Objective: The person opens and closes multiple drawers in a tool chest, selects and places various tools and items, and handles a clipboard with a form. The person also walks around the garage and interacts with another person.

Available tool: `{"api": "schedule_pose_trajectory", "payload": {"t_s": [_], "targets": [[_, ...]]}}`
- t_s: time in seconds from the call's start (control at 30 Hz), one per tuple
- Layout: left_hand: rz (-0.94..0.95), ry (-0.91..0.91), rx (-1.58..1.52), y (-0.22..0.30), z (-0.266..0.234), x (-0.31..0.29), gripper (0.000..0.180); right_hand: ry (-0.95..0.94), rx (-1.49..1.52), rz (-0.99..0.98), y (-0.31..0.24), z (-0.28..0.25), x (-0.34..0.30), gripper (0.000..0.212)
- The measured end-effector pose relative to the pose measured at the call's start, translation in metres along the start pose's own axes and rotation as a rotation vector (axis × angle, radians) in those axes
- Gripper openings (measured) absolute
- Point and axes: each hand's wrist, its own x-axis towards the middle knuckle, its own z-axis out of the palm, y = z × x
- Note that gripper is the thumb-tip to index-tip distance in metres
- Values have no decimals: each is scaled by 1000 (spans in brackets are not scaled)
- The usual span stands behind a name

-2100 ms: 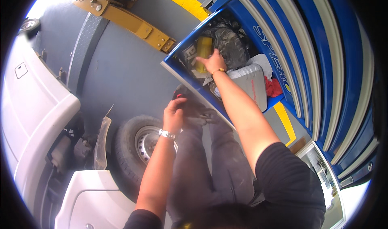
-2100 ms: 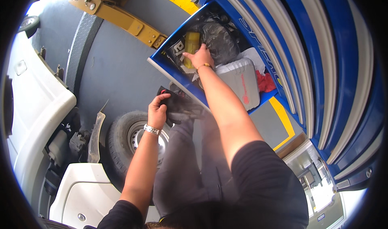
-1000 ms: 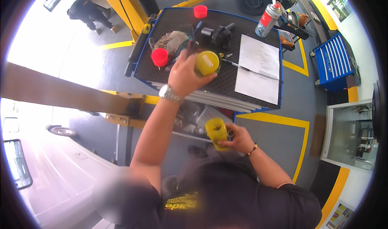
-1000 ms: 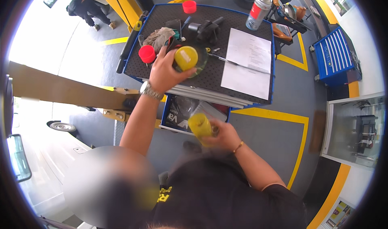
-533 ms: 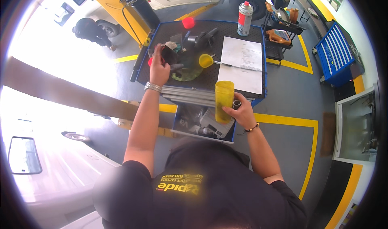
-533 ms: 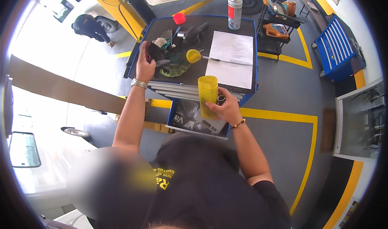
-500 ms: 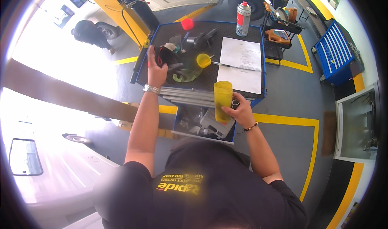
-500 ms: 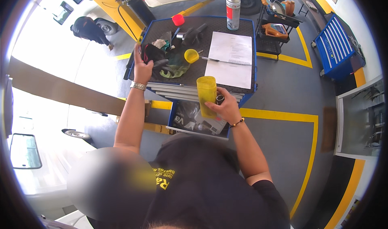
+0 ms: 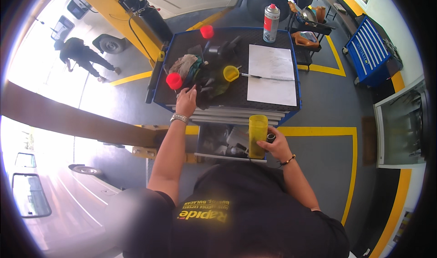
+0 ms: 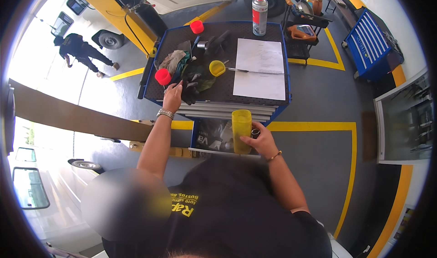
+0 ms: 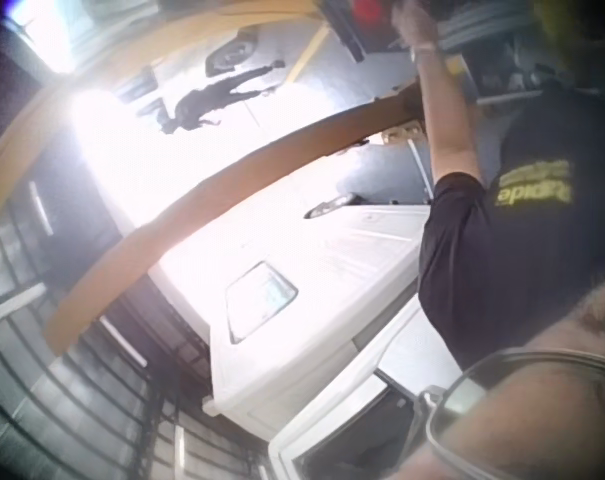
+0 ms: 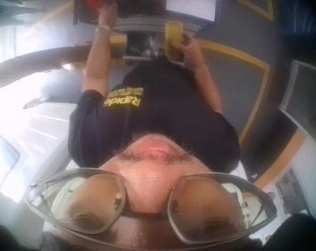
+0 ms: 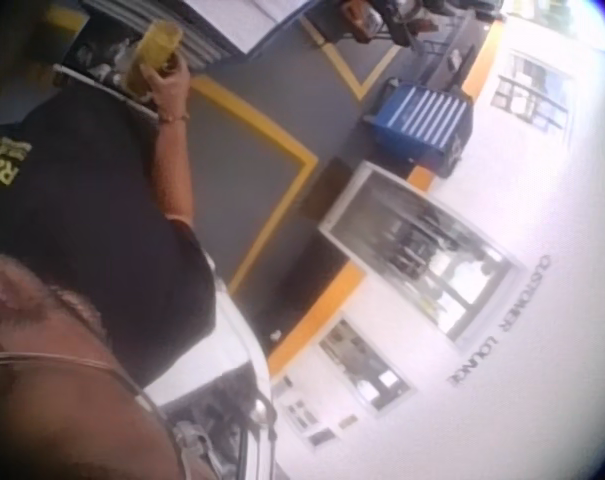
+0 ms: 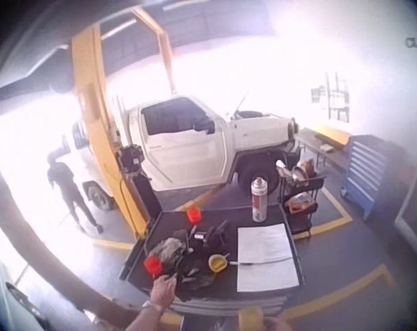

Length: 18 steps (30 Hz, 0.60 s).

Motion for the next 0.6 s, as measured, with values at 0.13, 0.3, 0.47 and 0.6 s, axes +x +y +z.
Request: {"api": "schedule_pose_trajectory", "payload": {"t_s": [0.13,0.3,0.47,0.6], "targets": [[-234,-16,-337,1,-4,15,46,-35,55,27,-6,13,2,67],[-15,281,-7,21,19,1,37,2,-37,-154,-15,28,11,70],[32,25,-84,30,6,1,24,-13,-60,-210,-18,36,12,70],[130,-224,-123,36,-14,10,21,-24,-88,-232,-17,44,14,71]]}}
